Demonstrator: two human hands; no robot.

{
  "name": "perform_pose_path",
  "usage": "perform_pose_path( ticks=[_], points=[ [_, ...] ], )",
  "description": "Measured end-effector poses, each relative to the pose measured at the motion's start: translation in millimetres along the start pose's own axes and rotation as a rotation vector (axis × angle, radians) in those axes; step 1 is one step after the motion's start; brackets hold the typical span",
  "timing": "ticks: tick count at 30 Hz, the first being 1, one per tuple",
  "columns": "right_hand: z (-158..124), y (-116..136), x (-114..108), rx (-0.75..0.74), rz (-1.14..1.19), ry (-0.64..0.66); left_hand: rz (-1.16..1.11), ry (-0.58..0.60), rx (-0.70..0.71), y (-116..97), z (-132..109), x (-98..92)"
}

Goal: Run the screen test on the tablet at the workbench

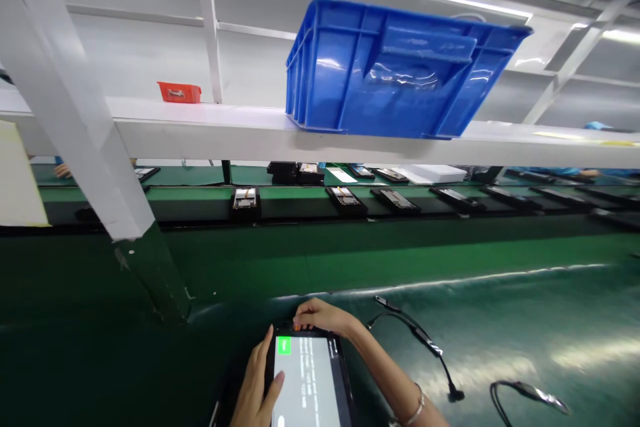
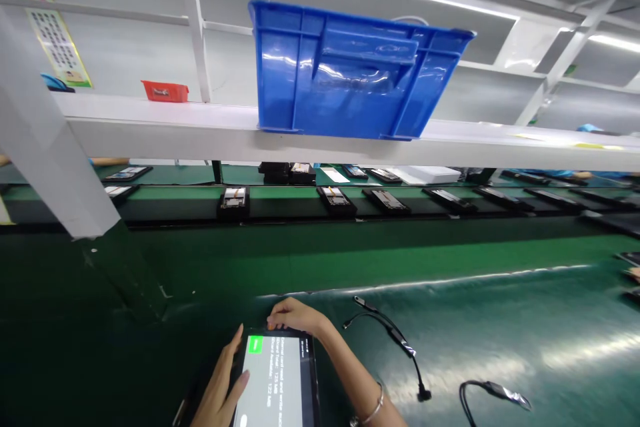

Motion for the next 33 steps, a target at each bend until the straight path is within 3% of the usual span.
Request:
perform_pose_path(
  ticks=[7, 12, 16, 21, 26, 33],
  points=[
    [0.2, 0.4, -2.2, -0.032, 0.012, 0.009, 0.035, 0.021, 0.049, 4.5, -1.6, 3.3],
    [1.2, 0.4, -2.0, -0.03, 0.025, 0.025, 0.39, -0.027, 0.272, 4.2, -2.9, 11.6],
    [1.5, -1.8, -2.8, -0.022, 0.034, 0.021, 0.565, -0.028, 0.319, 0.4, -5.9, 16.7],
    [2.4, -4.1, -2.5, -0.036, 0.046, 0.023, 0.362, 0.007, 0.266, 4.7, -5.2, 11.3],
    [2.6, -5.8, -3.2, -0.032, 0.034, 0.012, 0.187, 0.105, 0.135, 22.2, 3.6, 21.1],
    [4.1, -10.1, -2.7, -0.018, 0.038, -0.026, -0.003, 0.011, 0.095, 26.8, 4.1, 29.6]
  ],
)
Point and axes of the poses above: each hand's wrist, its own z-axis towards the middle knuckle, its own x-axis out of the palm, y = z × x, the point moved 5 cm from there along z, towards the middle knuckle, and after that the axes turned 3 degrees about z, right-handed, at the moved point
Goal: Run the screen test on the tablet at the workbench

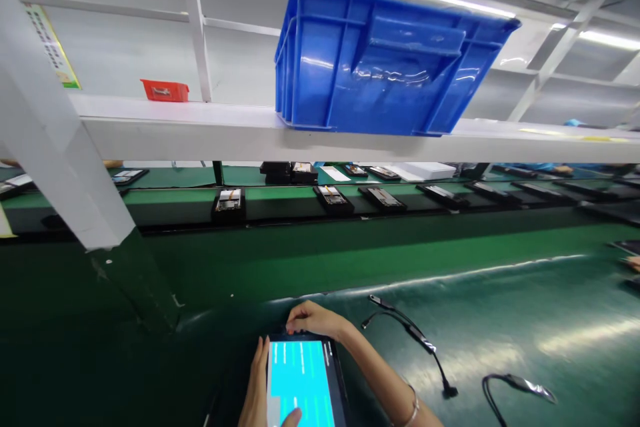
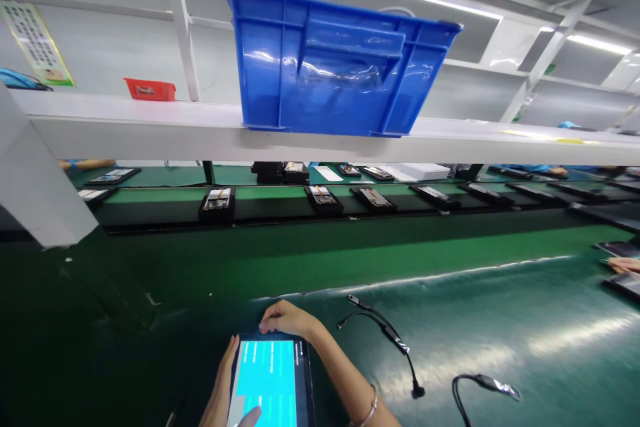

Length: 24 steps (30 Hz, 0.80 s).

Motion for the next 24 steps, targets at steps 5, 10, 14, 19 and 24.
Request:
perform_pose_path(
  ticks=[5, 10, 14, 19, 24],
  points=[
    [6.7, -15.9, 2.4, 0.033, 0.023, -0.124, -0.022, -0.086, 0.012, -1.6, -2.0, 0.6],
    [11.9, -20.1, -7.3, 0.093, 0.003, -0.289, -0.097, -0.057, -0.073, -13.1, -4.9, -5.8],
    [14.4, -2.3, -1.1, 0.198, -0.096, -0.11, -0.158, -0.046, -0.089, -22.8, -5.5, -9.6],
    [23.2, 10.4, 17.3, 0.328, -0.217, -0.014, -0.179, -0.059, -0.06, -19.5, -9.2, -10.5],
    [21.5, 15.7, 5.7, 0.334, -0.256, -0.331, -0.162, -0.105, -0.083, -14.7, -24.7, 1.0]
  ],
)
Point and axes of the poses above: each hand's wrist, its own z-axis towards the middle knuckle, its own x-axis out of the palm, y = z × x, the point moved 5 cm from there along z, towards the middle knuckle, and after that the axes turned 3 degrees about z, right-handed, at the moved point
